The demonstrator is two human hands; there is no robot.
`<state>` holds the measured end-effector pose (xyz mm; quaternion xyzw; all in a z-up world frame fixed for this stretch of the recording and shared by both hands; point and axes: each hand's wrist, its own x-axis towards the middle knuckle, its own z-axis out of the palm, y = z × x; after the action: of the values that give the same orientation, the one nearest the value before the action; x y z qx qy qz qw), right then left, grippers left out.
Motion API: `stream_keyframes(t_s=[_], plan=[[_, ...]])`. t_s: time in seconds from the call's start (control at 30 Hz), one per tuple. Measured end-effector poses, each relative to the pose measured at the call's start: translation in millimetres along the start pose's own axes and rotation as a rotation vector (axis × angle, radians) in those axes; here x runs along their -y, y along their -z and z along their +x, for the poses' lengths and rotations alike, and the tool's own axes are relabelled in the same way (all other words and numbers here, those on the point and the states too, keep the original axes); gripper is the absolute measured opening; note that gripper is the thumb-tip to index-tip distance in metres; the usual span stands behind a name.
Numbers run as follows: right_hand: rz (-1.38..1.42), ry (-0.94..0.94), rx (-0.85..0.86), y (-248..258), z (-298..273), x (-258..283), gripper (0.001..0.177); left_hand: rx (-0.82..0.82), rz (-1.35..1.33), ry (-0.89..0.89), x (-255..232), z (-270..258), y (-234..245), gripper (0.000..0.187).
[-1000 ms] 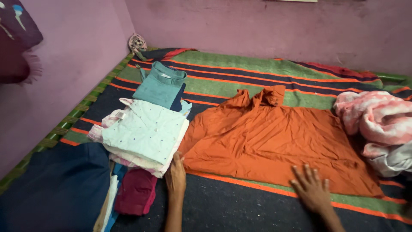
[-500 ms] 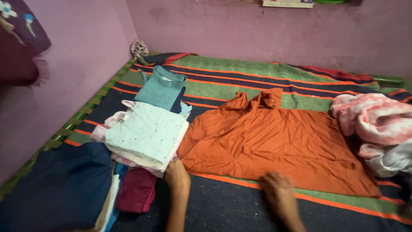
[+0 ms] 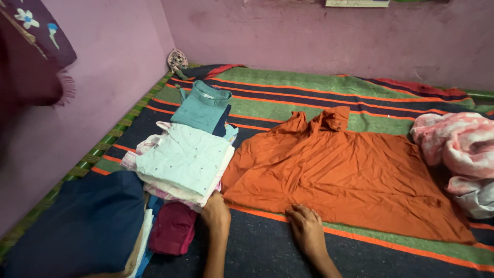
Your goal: The person folds an orange shirt by hand on a bed, smoothing the fabric and folding the sleeves and body into a rectangle.
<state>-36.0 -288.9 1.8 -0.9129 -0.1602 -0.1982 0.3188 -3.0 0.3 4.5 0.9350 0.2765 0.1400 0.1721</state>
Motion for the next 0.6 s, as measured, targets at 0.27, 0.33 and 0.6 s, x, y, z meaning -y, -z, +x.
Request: stream_keyframes(t_s=[0.27,0.33,0.6], plan=[[0.026,-0.042,0.028,1.7,1.0,3.3,0.022,-0.042,0.105,0.087,9.3,6.1,-20.8,0.029],[0.04,-0.061,0.026,2.1,0.8,5.0,0.022,-0.119,0.166,0.009,12.9,3.3,-24.5,0.021],[-0.276,0.125,0.09,40.2,-10.3,-27.0,0.054,0.002,0.07,-0.196,-57.9,-40.9,36.4,0.054]])
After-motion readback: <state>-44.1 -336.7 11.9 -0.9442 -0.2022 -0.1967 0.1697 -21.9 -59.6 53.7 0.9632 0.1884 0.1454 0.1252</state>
